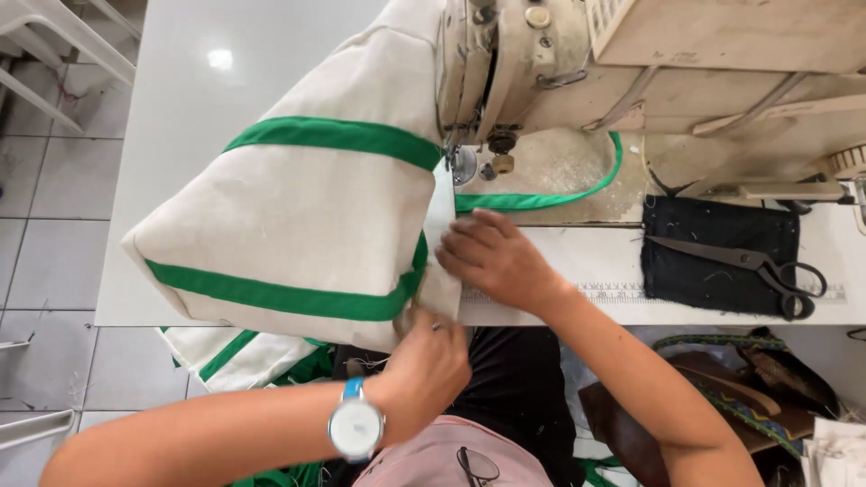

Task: Finishing a canvas bag by positioning it under a sewing machine and trimming excess straps with scissors.

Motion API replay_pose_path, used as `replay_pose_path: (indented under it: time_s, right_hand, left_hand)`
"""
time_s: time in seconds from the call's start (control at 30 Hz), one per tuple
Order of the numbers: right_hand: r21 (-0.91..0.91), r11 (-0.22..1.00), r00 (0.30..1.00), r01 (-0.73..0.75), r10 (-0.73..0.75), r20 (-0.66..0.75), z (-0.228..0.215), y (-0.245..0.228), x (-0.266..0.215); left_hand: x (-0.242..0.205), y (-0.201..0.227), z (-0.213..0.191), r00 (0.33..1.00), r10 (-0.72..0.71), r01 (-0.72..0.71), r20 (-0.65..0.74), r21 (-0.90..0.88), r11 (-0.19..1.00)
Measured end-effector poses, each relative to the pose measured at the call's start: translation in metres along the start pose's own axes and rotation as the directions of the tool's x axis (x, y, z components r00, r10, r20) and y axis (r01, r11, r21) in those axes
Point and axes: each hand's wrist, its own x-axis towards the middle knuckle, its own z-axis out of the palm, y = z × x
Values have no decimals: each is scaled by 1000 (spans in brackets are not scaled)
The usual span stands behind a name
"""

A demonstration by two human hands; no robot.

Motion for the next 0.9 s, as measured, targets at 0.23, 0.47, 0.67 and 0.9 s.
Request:
replay_pose_path:
  time_s: [0.23,0.47,0.67,0.9]
  right_hand:
    - [73,992,991,-101,106,-83,21,-15,-24]
    - [22,996,994,-87,88,-66,24,-21,-20]
    - [6,998,989,-69,69,-133,14,-23,-4]
    - [47,996,984,-81,88,-156,16,-25,0]
  left_hand:
    - [53,-99,30,815,-345,-35,-465,-635,772]
    - [53,-120,65,545,-273,178,-792,-209,962]
    - [66,-126,72,653,-305,22,-693,-386,922]
    - [85,-130,91,575,-331,87,-748,-347,934]
